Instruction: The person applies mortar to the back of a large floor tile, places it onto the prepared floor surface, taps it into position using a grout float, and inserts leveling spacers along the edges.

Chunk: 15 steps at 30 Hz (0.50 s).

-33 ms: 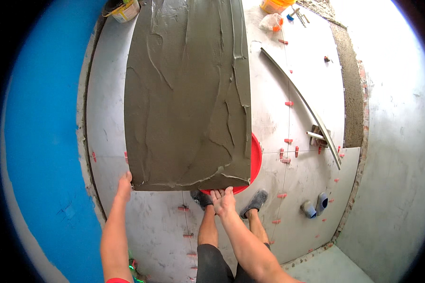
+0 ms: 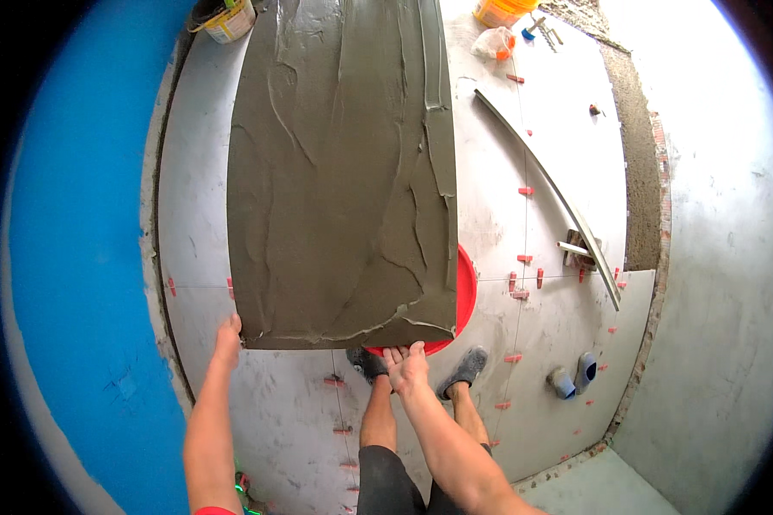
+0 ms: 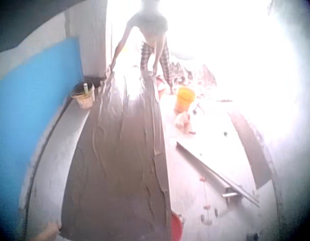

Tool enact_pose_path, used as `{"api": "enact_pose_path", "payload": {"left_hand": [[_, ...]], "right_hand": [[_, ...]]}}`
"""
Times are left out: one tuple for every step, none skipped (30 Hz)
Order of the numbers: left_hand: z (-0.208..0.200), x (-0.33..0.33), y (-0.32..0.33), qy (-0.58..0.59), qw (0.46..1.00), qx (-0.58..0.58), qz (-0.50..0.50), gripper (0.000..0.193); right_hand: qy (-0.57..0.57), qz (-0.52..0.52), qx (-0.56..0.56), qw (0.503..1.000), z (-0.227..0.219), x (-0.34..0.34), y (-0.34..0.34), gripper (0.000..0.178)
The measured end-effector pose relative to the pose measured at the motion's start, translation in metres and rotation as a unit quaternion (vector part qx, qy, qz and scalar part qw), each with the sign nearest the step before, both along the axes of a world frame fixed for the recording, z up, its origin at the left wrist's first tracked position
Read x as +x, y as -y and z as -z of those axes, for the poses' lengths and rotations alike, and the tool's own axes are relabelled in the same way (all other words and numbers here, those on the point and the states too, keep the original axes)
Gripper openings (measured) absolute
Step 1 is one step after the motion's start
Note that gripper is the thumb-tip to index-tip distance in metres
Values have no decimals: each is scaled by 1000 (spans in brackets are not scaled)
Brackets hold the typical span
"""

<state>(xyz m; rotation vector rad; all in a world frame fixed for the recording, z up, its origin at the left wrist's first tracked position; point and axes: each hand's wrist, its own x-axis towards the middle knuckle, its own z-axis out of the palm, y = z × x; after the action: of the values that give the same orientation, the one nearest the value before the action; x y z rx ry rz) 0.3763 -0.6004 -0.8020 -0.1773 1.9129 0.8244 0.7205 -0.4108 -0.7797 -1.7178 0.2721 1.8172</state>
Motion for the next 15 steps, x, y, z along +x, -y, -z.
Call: {"api": "enact_pose_path", "payload": {"left_hand": [[-2, -1, 1, -23, 1000, 12, -11, 58], [-3, 9, -3, -35, 999, 20, -15, 57], [-7, 15, -6, -47, 998, 29, -20, 57], [-11, 16, -11, -53, 998, 26, -18, 56], [-16, 13, -10, -56, 998, 15, -10, 56], [-26, 12, -16, -58, 998, 2, 0, 55], [-38, 18, -20, -59, 998, -11, -25, 54], [-56, 12, -13, -67, 998, 2, -13, 53], [-70, 3, -9, -77, 997, 21, -4, 52], [-83, -6, -5, -87, 995, 40, 6, 52], [-100, -21, 12, -119, 992, 33, 1, 53], [-113, -28, 20, -147, 989, 34, -6, 54], [-133, -35, 30, -173, 984, 21, 20, 55], [-170, -20, 1, -184, 983, 6, 27, 56], [-203, -21, -1, -183, 981, 28, 65, 57]], "right_hand": [[11, -4, -1, 1000, -1, -5, -1, 58], [32, -3, -4, 999, -3, -1, 0, 57], [30, -23, 4, 999, -1, 0, -2, 56], [28, -42, 12, 999, 3, -2, -7, 55], [27, -58, 11, 998, 3, -2, -4, 54], [38, -47, 10, 998, 1, -6, -3, 54], [38, -48, -3, 998, -1, -8, -4, 55], [33, -47, -13, 998, -8, -14, -2, 54], [19, -37, -23, 999, -11, -20, 0, 54], [5, -28, -33, 999, -16, -26, 5, 54], [-9, -28, -59, 998, -27, -38, 11, 54], [-18, -28, -79, 996, -35, -46, 12, 54], [-29, -29, -98, 994, -44, -53, 13, 54], [-51, -31, -103, 993, -45, -49, 14, 56], [-83, -36, -109, 990, -50, -51, 19, 57]]}}
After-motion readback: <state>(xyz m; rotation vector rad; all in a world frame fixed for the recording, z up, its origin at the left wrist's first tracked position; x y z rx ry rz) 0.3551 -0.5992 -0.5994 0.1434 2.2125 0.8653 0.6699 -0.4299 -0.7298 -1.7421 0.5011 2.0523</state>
